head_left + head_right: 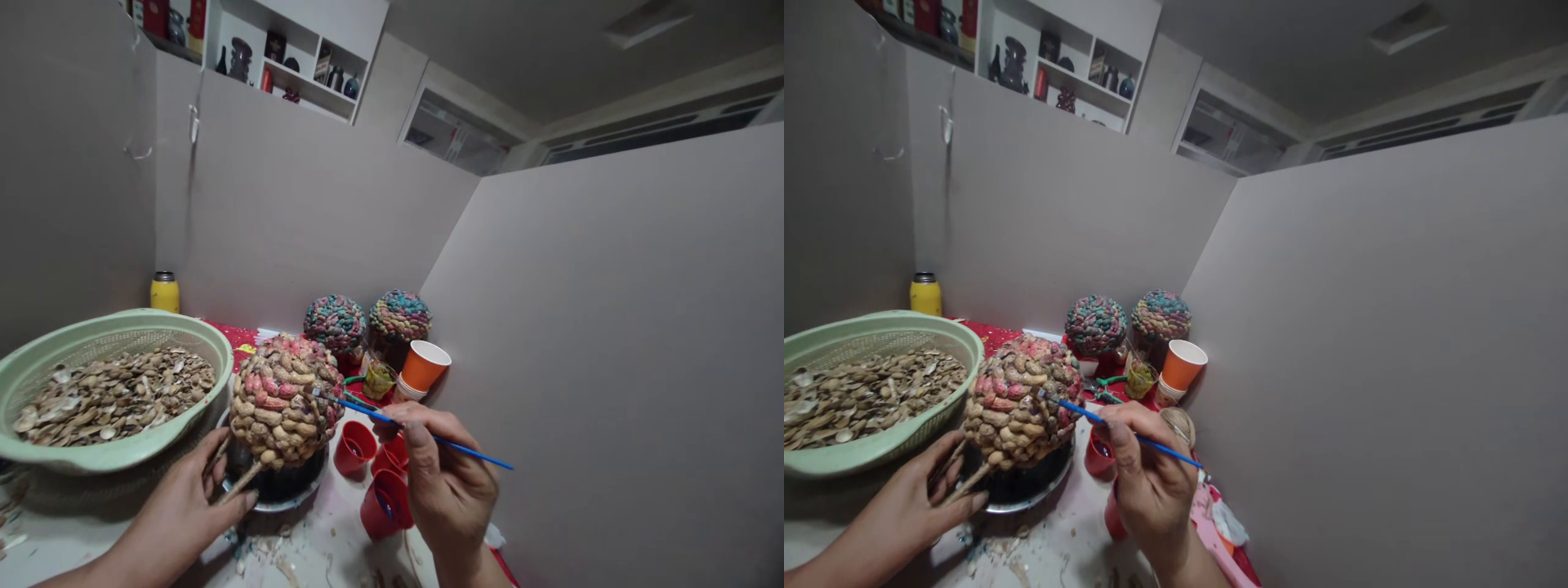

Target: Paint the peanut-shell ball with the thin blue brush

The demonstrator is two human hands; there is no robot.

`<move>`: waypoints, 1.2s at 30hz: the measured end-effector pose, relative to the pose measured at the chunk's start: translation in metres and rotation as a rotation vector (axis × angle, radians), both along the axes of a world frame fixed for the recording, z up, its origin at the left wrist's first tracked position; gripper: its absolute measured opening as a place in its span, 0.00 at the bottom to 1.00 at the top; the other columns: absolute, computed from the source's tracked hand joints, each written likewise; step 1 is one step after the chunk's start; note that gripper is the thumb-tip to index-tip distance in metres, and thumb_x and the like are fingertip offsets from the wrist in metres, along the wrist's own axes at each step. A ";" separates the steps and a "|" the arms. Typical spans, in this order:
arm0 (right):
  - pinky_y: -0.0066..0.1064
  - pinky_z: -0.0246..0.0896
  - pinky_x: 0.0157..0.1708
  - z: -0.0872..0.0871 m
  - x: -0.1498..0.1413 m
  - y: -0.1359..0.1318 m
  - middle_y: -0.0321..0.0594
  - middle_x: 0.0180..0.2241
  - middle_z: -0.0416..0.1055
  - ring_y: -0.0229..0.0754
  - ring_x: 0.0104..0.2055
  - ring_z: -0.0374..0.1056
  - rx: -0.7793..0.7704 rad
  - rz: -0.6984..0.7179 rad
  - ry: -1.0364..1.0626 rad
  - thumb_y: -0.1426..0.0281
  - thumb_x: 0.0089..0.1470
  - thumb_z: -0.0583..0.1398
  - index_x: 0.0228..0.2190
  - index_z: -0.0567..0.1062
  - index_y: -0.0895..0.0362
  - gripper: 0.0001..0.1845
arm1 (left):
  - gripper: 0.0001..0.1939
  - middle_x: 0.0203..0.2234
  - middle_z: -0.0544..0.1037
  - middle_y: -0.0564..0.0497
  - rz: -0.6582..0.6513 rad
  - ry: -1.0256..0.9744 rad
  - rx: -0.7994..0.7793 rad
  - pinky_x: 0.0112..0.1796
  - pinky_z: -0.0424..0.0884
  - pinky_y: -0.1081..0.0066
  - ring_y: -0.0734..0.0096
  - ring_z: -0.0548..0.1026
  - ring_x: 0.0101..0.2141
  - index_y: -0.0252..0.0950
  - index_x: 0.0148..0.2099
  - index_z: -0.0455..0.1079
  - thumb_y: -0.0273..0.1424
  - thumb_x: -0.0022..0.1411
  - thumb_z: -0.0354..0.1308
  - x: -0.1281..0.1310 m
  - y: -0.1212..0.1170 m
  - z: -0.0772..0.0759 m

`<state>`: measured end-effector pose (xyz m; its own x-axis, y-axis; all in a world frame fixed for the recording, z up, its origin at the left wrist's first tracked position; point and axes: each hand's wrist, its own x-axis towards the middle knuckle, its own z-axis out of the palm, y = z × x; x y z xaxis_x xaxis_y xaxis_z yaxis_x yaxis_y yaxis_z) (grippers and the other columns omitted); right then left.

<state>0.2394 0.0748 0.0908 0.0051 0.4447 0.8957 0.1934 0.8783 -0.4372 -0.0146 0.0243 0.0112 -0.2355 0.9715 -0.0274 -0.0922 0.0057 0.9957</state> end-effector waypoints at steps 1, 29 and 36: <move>0.29 0.80 0.36 -0.001 -0.001 0.001 0.36 0.37 0.83 0.40 0.37 0.82 -0.005 0.016 -0.012 0.76 0.66 0.62 0.42 0.82 0.49 0.11 | 0.41 0.65 0.75 0.33 0.000 0.017 0.000 0.68 0.61 0.47 0.34 0.67 0.67 0.35 0.58 0.70 0.33 0.40 0.76 0.000 0.000 0.000; 0.29 0.77 0.40 0.004 0.016 -0.007 0.34 0.36 0.83 0.39 0.38 0.79 -0.029 -0.062 -0.062 0.75 0.65 0.62 0.41 0.81 0.48 0.10 | 0.43 0.65 0.74 0.29 -0.012 0.083 -0.017 0.67 0.64 0.49 0.36 0.70 0.66 0.32 0.59 0.67 0.37 0.40 0.74 0.000 0.001 0.002; 0.32 0.76 0.50 0.011 0.009 -0.011 0.34 0.44 0.84 0.40 0.47 0.80 0.013 0.044 -0.145 0.78 0.65 0.62 0.48 0.81 0.45 0.17 | 0.43 0.63 0.76 0.29 -0.004 0.121 -0.015 0.65 0.66 0.47 0.34 0.72 0.64 0.32 0.58 0.68 0.37 0.39 0.74 -0.001 0.001 0.000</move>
<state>0.2486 0.0637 0.1018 -0.1439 0.4302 0.8912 0.2148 0.8927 -0.3962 -0.0158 0.0248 0.0115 -0.2340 0.9721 -0.0133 0.0285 0.0205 0.9994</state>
